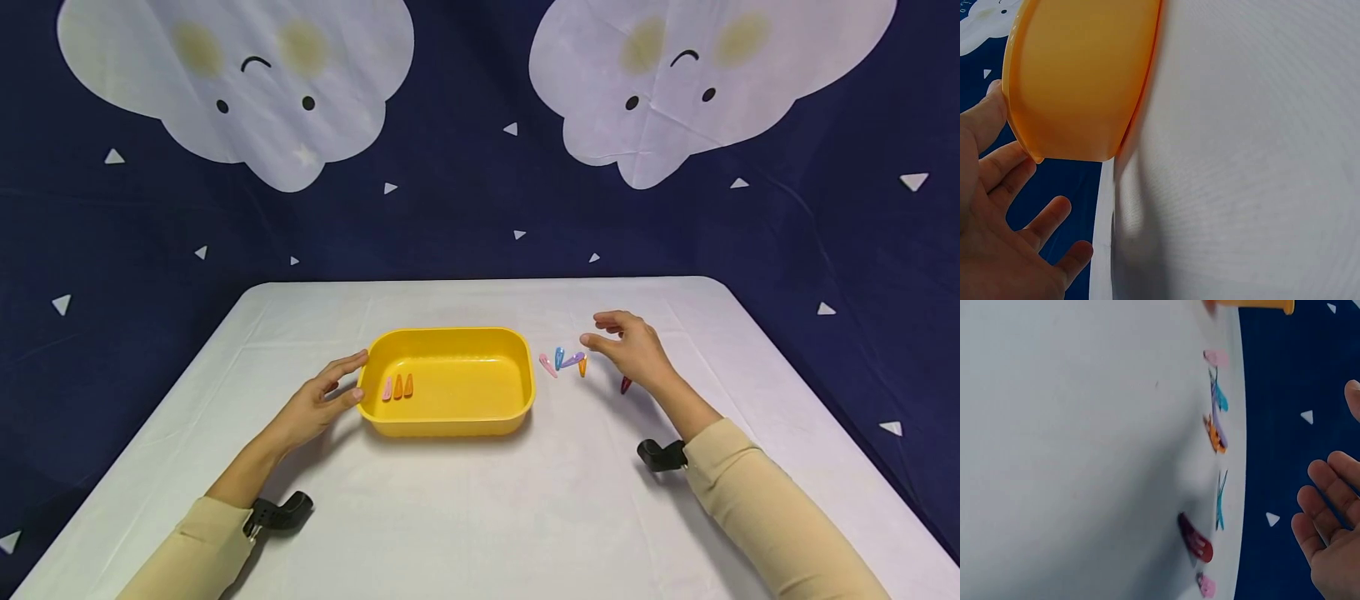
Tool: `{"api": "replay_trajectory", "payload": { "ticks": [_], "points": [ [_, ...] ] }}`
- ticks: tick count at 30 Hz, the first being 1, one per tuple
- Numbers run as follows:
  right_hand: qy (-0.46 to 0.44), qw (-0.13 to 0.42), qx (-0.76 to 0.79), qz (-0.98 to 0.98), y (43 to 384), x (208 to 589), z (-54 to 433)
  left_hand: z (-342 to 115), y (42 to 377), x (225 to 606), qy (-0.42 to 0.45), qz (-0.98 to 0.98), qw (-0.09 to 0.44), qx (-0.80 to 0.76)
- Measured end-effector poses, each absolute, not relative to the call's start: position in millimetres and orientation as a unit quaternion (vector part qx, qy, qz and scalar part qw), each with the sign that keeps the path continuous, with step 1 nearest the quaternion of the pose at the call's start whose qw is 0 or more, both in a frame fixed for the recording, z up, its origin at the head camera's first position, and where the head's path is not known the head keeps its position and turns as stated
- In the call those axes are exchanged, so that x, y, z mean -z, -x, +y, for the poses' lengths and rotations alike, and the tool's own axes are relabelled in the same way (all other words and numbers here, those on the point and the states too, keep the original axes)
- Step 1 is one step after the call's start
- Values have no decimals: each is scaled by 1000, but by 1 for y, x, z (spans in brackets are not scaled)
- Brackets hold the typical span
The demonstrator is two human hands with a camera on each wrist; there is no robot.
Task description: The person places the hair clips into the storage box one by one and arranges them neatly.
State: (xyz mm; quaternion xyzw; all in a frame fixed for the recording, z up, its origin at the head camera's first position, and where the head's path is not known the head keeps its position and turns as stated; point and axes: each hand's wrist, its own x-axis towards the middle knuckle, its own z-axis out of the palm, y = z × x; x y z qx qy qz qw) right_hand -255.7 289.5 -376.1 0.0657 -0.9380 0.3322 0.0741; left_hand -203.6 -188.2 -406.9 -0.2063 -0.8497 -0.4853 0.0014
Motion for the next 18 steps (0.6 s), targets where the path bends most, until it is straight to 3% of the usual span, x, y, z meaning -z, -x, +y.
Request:
{"api": "replay_trajectory", "payload": {
  "ticks": [18],
  "points": [
    [-56,21,-306,-950,272,393,311,-189,203,406,208,-848,1,487]
  ]
}}
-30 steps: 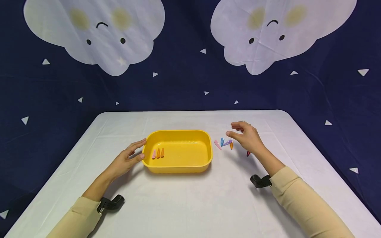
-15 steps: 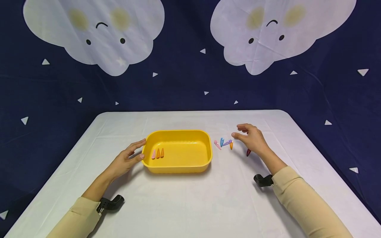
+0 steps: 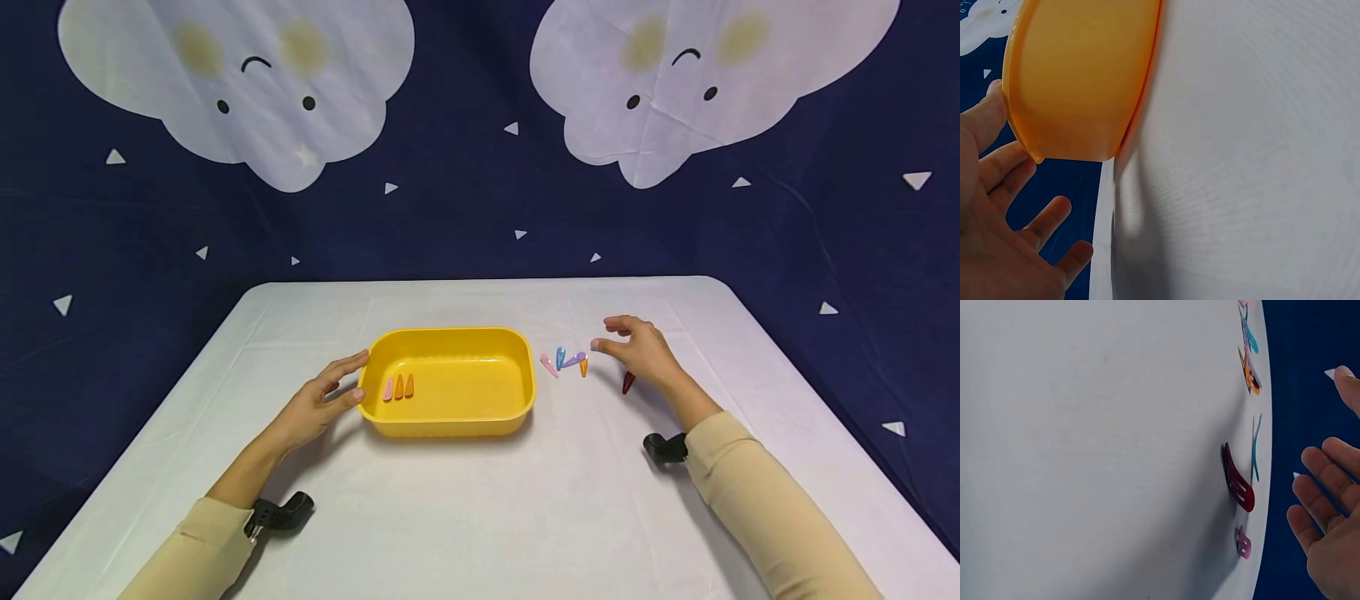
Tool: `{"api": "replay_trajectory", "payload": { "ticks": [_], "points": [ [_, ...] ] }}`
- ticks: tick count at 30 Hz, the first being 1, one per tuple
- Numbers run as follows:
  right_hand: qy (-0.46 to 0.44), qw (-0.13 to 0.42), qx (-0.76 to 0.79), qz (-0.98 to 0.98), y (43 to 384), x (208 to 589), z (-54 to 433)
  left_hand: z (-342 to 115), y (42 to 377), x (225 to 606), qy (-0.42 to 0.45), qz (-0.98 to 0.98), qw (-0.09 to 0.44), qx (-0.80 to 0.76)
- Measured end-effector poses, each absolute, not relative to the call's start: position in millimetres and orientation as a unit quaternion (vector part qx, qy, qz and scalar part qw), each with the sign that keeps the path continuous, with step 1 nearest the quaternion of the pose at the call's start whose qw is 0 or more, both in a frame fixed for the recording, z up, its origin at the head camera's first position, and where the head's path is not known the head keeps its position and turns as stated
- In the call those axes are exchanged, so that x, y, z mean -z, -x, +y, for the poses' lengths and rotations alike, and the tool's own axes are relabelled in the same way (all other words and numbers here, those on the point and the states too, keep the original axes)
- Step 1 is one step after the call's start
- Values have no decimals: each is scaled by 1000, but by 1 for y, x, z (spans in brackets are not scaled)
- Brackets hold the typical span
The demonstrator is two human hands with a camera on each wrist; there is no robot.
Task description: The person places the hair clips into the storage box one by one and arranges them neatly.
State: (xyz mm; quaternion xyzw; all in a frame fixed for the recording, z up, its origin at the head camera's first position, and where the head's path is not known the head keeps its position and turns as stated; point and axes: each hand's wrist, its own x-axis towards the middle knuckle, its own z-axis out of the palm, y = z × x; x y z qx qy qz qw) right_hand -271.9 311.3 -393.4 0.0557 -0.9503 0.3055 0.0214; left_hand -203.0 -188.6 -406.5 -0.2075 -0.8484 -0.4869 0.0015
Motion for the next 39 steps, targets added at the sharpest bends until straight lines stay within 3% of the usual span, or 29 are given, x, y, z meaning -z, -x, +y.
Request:
{"api": "replay_trajectory", "payload": {
  "ticks": [14,39],
  "points": [
    [-46,-40,-312,-948,281,401,320,-188,204,407,209,-848,3,487],
    [-68,-32,-308,-948,276,414,330,-188,204,409,209,-847,7,489]
  ]
}}
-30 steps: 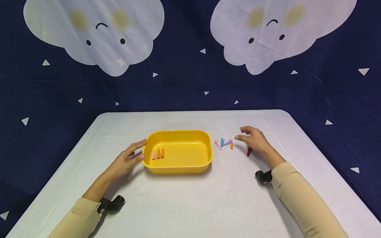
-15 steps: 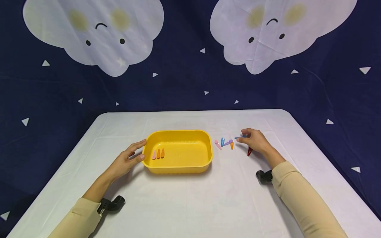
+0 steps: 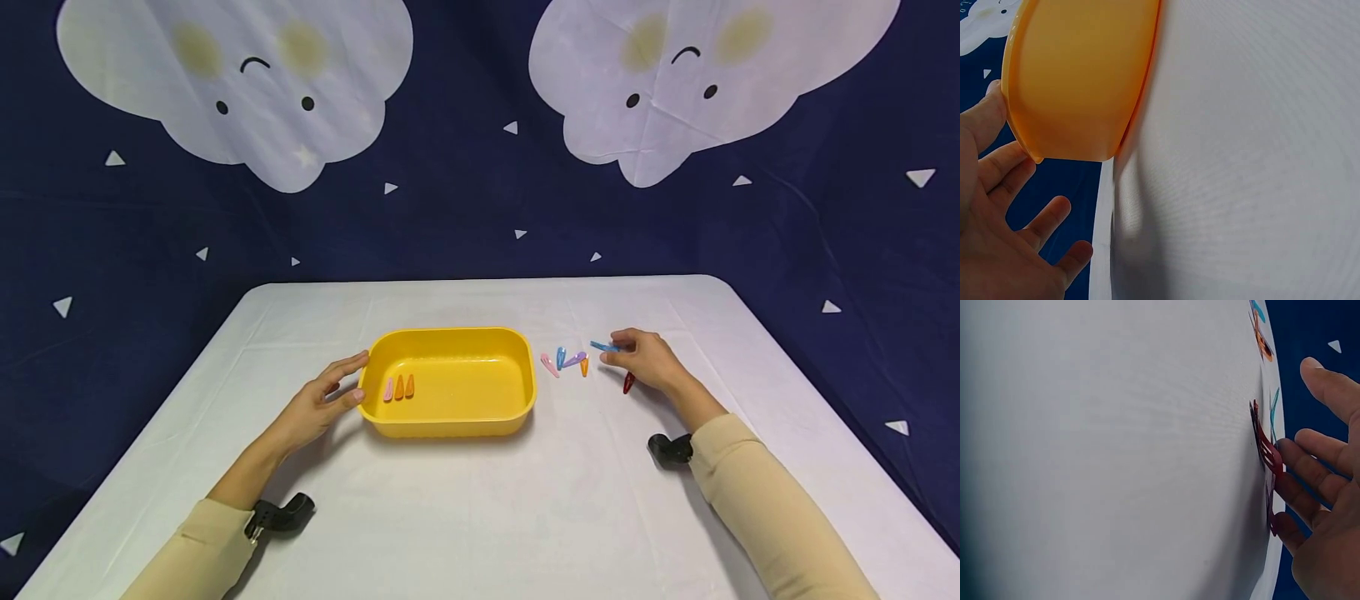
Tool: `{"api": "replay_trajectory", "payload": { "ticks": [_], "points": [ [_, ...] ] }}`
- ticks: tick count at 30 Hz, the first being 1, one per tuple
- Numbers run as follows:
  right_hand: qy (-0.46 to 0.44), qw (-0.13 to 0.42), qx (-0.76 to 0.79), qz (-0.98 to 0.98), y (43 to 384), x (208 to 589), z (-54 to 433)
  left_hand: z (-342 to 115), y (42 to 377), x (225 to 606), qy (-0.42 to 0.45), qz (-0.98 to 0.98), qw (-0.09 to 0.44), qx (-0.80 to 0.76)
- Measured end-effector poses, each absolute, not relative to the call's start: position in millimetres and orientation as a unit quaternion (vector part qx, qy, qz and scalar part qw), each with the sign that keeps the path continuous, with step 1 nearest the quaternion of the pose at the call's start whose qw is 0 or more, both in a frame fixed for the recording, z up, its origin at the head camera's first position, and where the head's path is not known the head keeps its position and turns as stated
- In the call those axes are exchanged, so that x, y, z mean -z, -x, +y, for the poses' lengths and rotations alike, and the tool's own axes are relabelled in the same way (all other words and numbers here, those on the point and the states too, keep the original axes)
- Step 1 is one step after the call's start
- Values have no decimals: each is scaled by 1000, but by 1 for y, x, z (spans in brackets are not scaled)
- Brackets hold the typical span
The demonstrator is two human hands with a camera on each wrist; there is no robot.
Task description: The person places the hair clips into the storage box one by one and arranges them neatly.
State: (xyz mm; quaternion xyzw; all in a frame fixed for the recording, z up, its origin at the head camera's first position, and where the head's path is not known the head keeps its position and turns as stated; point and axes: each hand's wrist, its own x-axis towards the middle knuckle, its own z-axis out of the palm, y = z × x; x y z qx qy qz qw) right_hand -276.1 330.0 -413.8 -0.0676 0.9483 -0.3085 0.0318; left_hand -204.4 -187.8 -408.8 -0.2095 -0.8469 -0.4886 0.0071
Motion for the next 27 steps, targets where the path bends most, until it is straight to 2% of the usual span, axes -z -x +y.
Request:
{"api": "replay_trajectory", "payload": {
  "ticks": [27],
  "points": [
    [54,13,314,948,274,407,320,-187,204,407,204,-850,5,485]
  ]
}}
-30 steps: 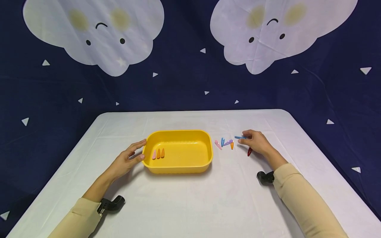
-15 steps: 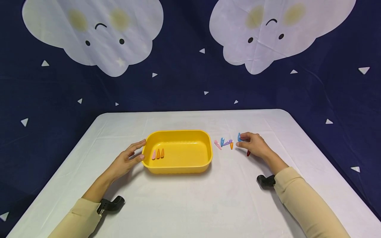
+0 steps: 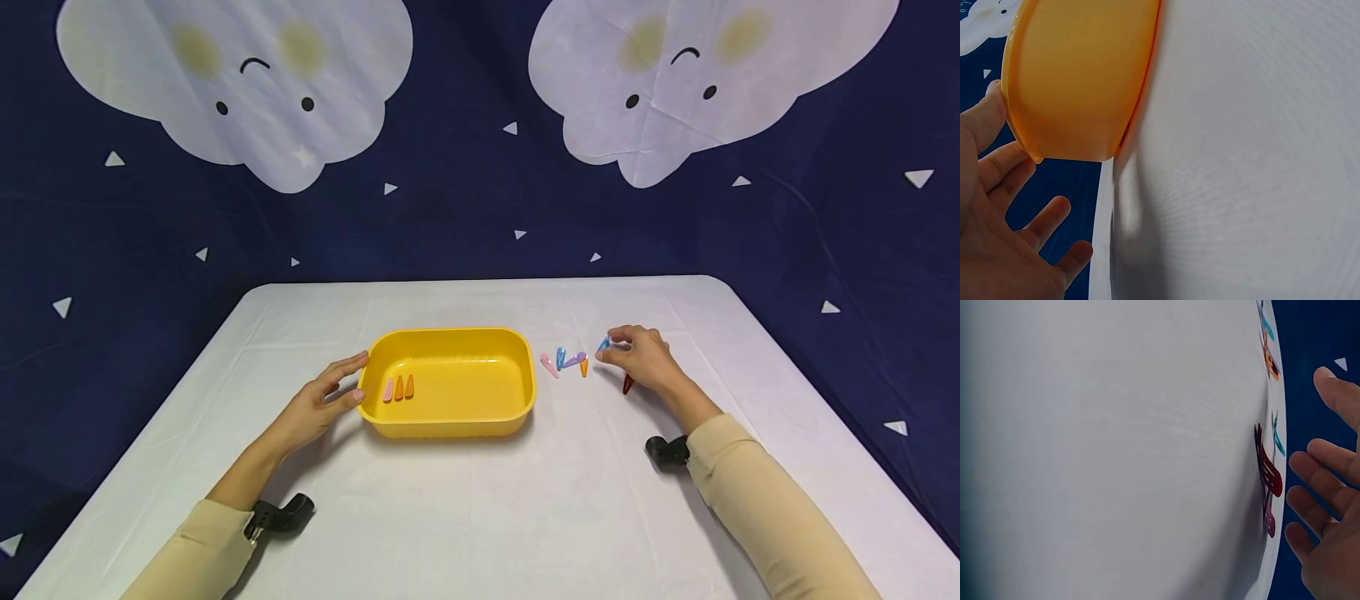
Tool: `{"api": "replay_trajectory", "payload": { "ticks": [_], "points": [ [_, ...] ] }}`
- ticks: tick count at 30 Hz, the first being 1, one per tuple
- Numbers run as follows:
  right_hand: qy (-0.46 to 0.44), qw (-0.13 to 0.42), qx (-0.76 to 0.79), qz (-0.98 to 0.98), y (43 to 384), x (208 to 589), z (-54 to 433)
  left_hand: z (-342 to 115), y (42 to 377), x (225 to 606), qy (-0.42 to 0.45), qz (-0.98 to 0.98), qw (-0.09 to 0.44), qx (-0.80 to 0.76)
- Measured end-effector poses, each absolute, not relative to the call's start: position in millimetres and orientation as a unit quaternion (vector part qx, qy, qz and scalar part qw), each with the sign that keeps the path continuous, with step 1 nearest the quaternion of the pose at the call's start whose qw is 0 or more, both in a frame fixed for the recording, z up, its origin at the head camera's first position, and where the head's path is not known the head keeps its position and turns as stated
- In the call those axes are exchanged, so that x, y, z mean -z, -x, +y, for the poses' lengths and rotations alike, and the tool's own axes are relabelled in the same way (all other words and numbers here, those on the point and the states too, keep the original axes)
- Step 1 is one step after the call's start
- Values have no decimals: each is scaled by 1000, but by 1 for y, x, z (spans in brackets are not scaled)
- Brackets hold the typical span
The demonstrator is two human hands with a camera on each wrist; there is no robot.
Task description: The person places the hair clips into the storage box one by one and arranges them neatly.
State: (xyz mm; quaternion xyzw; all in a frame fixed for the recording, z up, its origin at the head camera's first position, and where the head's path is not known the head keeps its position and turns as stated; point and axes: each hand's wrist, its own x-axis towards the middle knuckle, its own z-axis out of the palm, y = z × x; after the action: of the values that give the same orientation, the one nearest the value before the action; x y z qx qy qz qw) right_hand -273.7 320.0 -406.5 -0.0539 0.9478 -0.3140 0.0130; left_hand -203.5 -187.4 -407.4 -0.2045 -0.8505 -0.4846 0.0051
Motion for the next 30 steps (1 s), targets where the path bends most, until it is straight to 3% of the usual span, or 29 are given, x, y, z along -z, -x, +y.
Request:
{"api": "replay_trajectory", "payload": {
  "ticks": [30],
  "points": [
    [48,11,255,966,296,416,325,-186,203,408,203,-850,5,486]
  ]
}}
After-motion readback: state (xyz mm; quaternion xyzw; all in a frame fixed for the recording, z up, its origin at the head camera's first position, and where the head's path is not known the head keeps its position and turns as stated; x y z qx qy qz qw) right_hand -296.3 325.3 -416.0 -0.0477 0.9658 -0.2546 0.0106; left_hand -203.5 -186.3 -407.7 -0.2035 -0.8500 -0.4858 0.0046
